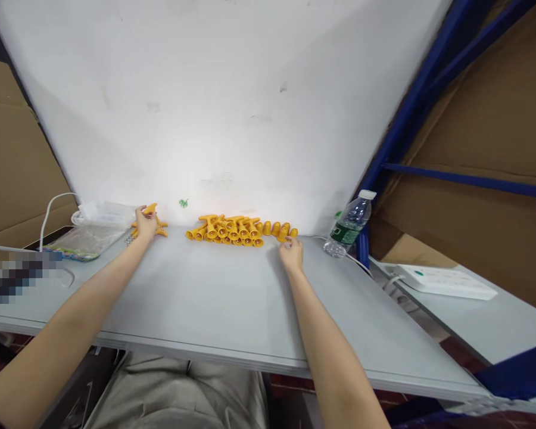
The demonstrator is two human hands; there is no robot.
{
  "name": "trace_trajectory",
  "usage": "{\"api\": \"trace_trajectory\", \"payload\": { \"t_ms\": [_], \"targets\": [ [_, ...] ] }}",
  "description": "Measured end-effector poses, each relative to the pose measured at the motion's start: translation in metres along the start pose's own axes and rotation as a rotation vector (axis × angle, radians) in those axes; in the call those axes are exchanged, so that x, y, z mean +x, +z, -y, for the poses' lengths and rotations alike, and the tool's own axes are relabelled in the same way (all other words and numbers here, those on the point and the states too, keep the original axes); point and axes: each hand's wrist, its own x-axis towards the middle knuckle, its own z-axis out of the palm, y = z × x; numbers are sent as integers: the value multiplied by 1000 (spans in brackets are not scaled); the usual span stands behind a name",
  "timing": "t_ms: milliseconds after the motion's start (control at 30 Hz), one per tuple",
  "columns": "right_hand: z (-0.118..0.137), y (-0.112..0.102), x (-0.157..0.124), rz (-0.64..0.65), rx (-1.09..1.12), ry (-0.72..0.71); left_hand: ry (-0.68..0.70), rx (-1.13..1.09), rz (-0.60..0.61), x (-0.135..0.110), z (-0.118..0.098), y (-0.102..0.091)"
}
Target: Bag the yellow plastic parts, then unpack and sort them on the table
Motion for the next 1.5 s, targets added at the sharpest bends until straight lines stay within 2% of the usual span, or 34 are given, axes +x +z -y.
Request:
{"api": "trace_trajectory", "payload": {
  "t_ms": [67, 133, 267, 400, 567, 667, 833, 900, 967, 1067, 1167, 1267, 1367, 1500],
  "targets": [
    [1, 1, 5, 64, -87, 15, -141, -171, -82, -2, -9, 1],
    [4, 3, 8, 121, -201, 33, -277, -303, -96, -8, -17, 2],
    [15, 8, 9, 219, -362, 69, -481, -481, 88, -26, -27, -2],
    [23, 13, 14, 276, -501, 102, -589, -577, 232, -50, -29, -6],
    [26, 16, 16, 297, -533, 135, -602, -629, 303, -76, -24, -5],
    [32, 18, 10, 214, -438, 150, -562, -625, 344, -85, -21, -5],
    [56, 24, -3, -178, -51, 231, -504, -626, 455, -89, -20, -8],
    [67, 28, -8, -267, 123, 156, -499, -619, 497, -92, -19, -8],
    [77, 31, -16, -285, 262, 28, -490, -605, 521, -95, -19, -7],
    [89, 35, -33, -208, 414, -114, -471, -564, 541, -99, -19, -6],
    [98, 38, -52, -59, 509, -112, -455, -540, 552, -102, -20, -7],
    [105, 38, -64, 127, 523, -120, -455, -541, 549, -102, -20, -8],
    [109, 38, -69, 325, 510, -189, -478, -565, 533, -101, -20, -9],
    [110, 37, -72, 521, 531, -260, -492, -593, 518, -100, -20, -9]
  ]
}}
